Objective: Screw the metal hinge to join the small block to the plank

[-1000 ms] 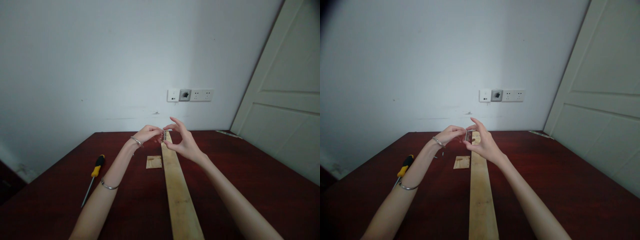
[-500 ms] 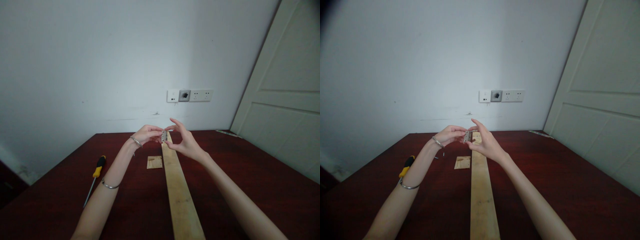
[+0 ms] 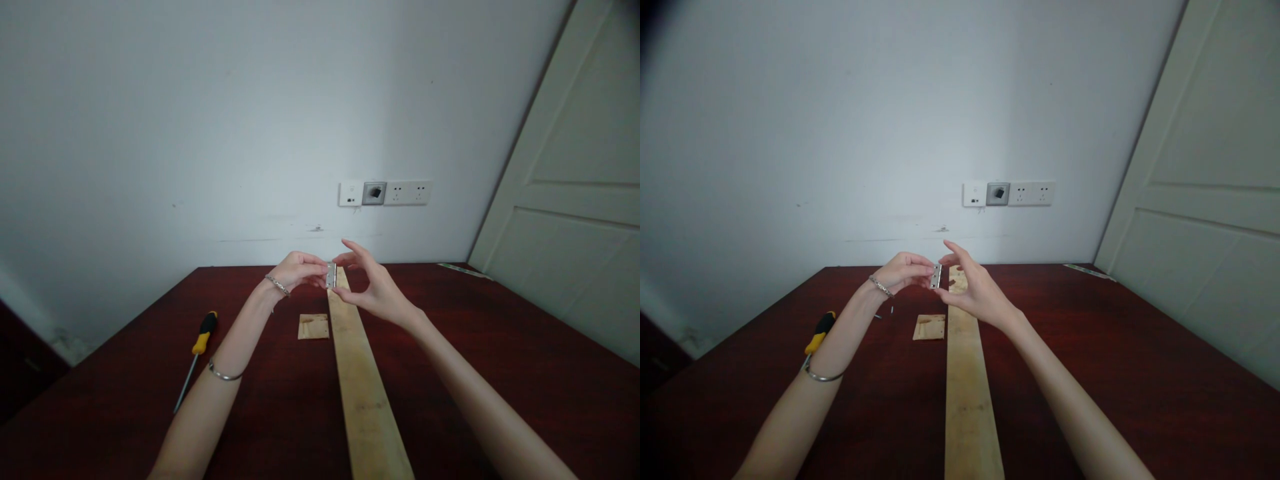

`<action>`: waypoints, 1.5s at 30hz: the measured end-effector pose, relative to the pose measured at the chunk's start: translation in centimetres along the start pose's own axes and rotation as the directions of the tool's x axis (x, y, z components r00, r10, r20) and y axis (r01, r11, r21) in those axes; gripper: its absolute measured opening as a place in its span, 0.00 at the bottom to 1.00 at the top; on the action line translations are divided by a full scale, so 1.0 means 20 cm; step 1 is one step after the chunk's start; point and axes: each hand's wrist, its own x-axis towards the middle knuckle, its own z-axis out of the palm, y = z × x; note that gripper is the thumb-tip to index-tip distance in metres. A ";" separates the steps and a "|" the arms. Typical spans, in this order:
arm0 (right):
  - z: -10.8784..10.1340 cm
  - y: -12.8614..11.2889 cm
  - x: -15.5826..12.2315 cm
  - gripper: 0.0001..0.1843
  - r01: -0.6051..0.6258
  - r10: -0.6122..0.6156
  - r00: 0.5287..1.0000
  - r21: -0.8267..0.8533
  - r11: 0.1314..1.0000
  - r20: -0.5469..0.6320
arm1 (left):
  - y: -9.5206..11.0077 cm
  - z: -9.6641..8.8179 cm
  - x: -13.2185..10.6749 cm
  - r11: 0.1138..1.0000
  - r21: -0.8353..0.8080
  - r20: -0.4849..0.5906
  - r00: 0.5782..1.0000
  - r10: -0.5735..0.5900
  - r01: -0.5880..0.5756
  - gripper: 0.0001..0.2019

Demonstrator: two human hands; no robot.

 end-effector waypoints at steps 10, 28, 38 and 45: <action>-0.01 0.04 -0.01 0.51 -0.167 0.136 0.975 0.171 0.971 0.177 | 0.04 0.01 -0.03 0.994 0.105 0.028 0.999 0.019 -0.022 0.09; 0.00 0.02 -0.02 0.47 -0.348 0.231 0.934 0.548 0.761 0.272 | 0.09 0.02 -0.08 0.986 0.157 0.027 0.999 0.047 -0.050 0.11; -0.01 0.03 0.00 0.38 -0.366 0.273 0.931 0.615 0.698 0.243 | 0.10 0.02 -0.09 0.979 0.201 0.029 0.999 0.037 -0.042 0.12; -0.02 0.06 0.01 0.34 -0.404 0.345 0.913 0.610 0.682 0.219 | 0.09 0.02 -0.08 0.963 0.264 0.025 0.999 0.045 -0.050 0.09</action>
